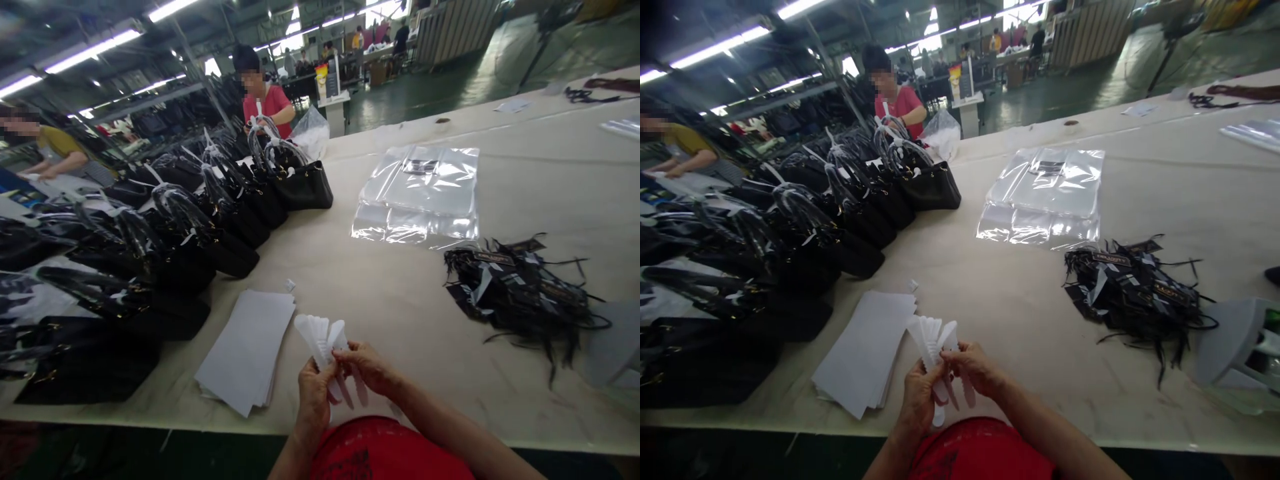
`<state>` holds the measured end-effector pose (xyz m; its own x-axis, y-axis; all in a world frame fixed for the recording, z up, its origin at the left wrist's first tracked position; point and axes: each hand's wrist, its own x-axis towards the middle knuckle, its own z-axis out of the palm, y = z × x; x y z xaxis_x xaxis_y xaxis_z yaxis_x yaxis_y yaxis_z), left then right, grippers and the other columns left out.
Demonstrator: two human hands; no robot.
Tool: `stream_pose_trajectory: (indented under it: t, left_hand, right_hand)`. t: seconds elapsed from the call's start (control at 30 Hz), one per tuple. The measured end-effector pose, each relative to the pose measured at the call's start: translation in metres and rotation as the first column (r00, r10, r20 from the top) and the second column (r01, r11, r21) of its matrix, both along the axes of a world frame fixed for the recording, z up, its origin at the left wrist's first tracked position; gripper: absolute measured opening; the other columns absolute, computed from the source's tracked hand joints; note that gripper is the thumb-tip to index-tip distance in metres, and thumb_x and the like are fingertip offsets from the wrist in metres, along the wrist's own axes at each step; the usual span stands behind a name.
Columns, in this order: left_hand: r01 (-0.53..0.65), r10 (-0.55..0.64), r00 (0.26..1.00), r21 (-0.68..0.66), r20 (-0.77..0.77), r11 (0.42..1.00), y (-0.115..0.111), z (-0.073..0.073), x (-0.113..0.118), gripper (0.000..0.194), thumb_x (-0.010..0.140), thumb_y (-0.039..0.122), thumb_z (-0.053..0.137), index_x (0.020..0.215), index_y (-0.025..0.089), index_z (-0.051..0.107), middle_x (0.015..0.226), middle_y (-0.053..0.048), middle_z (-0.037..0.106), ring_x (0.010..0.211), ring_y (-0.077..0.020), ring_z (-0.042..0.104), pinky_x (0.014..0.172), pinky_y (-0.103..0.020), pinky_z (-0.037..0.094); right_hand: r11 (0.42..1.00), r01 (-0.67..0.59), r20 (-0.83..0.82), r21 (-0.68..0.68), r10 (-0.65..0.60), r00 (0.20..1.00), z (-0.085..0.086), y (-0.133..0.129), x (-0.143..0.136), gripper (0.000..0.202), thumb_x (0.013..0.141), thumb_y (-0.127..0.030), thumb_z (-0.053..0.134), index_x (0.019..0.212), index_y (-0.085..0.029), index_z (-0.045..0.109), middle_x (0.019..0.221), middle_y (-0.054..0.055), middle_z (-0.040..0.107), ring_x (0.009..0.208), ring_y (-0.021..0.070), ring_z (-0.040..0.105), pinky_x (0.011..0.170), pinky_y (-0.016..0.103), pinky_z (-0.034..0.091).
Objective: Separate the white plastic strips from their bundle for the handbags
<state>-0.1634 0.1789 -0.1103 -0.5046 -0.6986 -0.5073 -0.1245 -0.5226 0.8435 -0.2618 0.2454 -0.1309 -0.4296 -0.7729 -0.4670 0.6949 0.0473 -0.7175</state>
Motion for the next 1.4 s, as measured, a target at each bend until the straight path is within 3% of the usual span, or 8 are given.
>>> stream_pose_trajectory:
  t: [0.13, 0.4, 0.6, 0.7, 1.0, 1.1, 1.23, 1.4]
  left_hand:
    - [-0.009, 0.008, 0.999, 0.025, 0.041, 1.0, -0.001, -0.007, -0.016, 0.048, 0.046, 0.035, 0.081, 0.082, 0.011, 0.061, 0.06, -0.002, 0.065, 0.046, -0.0116, 0.056, 0.043, -0.02, 0.041]
    - [-0.113, 0.108, 0.99, 0.05, 0.095, 0.992, -0.021, 0.001, -0.031, 0.051, 0.038, 0.038, 0.084, 0.073, 0.013, 0.056, 0.054, 0.0, 0.063, 0.047, -0.0132, 0.059, 0.046, -0.021, 0.047]
    - [0.073, -0.071, 0.986, -0.012, 0.149, 0.997, -0.019, -0.003, -0.044, 0.048, 0.051, 0.049, 0.075, 0.075, 0.011, 0.058, 0.056, -0.003, 0.063, 0.043, -0.0123, 0.054, 0.031, -0.016, 0.031]
    - [0.11, -0.102, 0.977, -0.032, 0.187, 0.993, -0.015, -0.009, -0.044, 0.046, 0.054, 0.049, 0.071, 0.078, 0.012, 0.058, 0.053, 0.001, 0.058, 0.039, -0.011, 0.049, 0.028, -0.016, 0.027]
    - [-0.079, 0.07, 0.991, 0.073, 0.116, 0.994, -0.026, -0.014, -0.037, 0.034, 0.048, 0.036, 0.075, 0.068, 0.014, 0.06, 0.059, -0.001, 0.063, 0.051, -0.0111, 0.056, 0.048, -0.02, 0.043]
    - [-0.053, 0.047, 0.996, 0.082, 0.072, 0.995, -0.031, -0.005, -0.034, 0.037, 0.047, 0.036, 0.078, 0.068, 0.013, 0.059, 0.058, 0.0, 0.061, 0.048, -0.0105, 0.055, 0.049, -0.021, 0.043]
    - [0.05, -0.056, 0.997, 0.104, 0.053, 0.993, -0.027, 0.004, -0.035, 0.041, 0.048, 0.038, 0.078, 0.072, 0.011, 0.059, 0.051, 0.0, 0.059, 0.045, -0.0114, 0.053, 0.045, -0.022, 0.041]
    - [0.164, -0.159, 0.986, 0.151, -0.043, 0.975, -0.015, 0.002, -0.042, 0.041, 0.051, 0.038, 0.079, 0.075, 0.011, 0.059, 0.049, 0.0, 0.058, 0.042, -0.0109, 0.051, 0.043, -0.021, 0.039]
  right_hand:
    - [0.987, 0.151, 0.043, 0.057, -0.154, 0.987, -0.01, -0.009, -0.003, 0.048, 0.041, -0.048, 0.079, 0.066, -0.015, 0.055, 0.049, -0.006, 0.05, 0.044, 0.0077, 0.041, 0.046, 0.023, 0.031]
    - [0.915, 0.371, 0.007, 0.159, -0.377, 0.926, -0.029, 0.013, -0.069, 0.047, 0.041, -0.046, 0.081, 0.062, -0.017, 0.05, 0.05, -0.006, 0.05, 0.047, 0.0064, 0.043, 0.046, 0.021, 0.032]
    - [0.991, 0.13, 0.116, 0.032, -0.133, 0.984, -0.007, -0.013, -0.042, 0.043, 0.04, -0.042, 0.081, 0.064, -0.014, 0.058, 0.048, -0.002, 0.052, 0.041, 0.0095, 0.044, 0.043, 0.025, 0.035]
    - [0.994, 0.104, 0.129, 0.034, -0.107, 0.986, -0.006, -0.026, -0.027, 0.043, 0.041, -0.048, 0.076, 0.055, -0.015, 0.053, 0.043, -0.003, 0.046, 0.037, 0.0096, 0.04, 0.039, 0.025, 0.031]
    - [0.951, 0.215, -0.146, 0.222, -0.186, 0.972, -0.04, -0.021, -0.045, 0.041, 0.048, -0.052, 0.07, 0.051, -0.02, 0.044, 0.045, -0.005, 0.038, 0.045, 0.0109, 0.038, 0.046, 0.027, 0.031]
    - [0.925, 0.288, -0.336, 0.248, -0.197, 0.921, -0.045, -0.008, -0.067, 0.041, 0.04, -0.044, 0.078, 0.057, -0.02, 0.05, 0.066, 0.005, 0.056, 0.074, 0.0232, 0.052, 0.061, 0.031, 0.039]
    - [0.932, 0.319, -0.49, 0.171, -0.2, 0.849, -0.031, 0.003, -0.073, 0.049, 0.046, -0.045, 0.079, 0.085, -0.02, 0.063, 0.117, 0.013, 0.055, 0.12, 0.0323, 0.035, 0.09, 0.038, 0.036]
    - [0.999, 0.024, -0.247, 0.036, -0.014, 0.969, -0.005, -0.008, -0.039, 0.037, 0.063, -0.051, 0.07, 0.073, -0.015, 0.066, 0.073, 0.004, 0.064, 0.07, 0.0176, 0.056, 0.067, 0.03, 0.045]
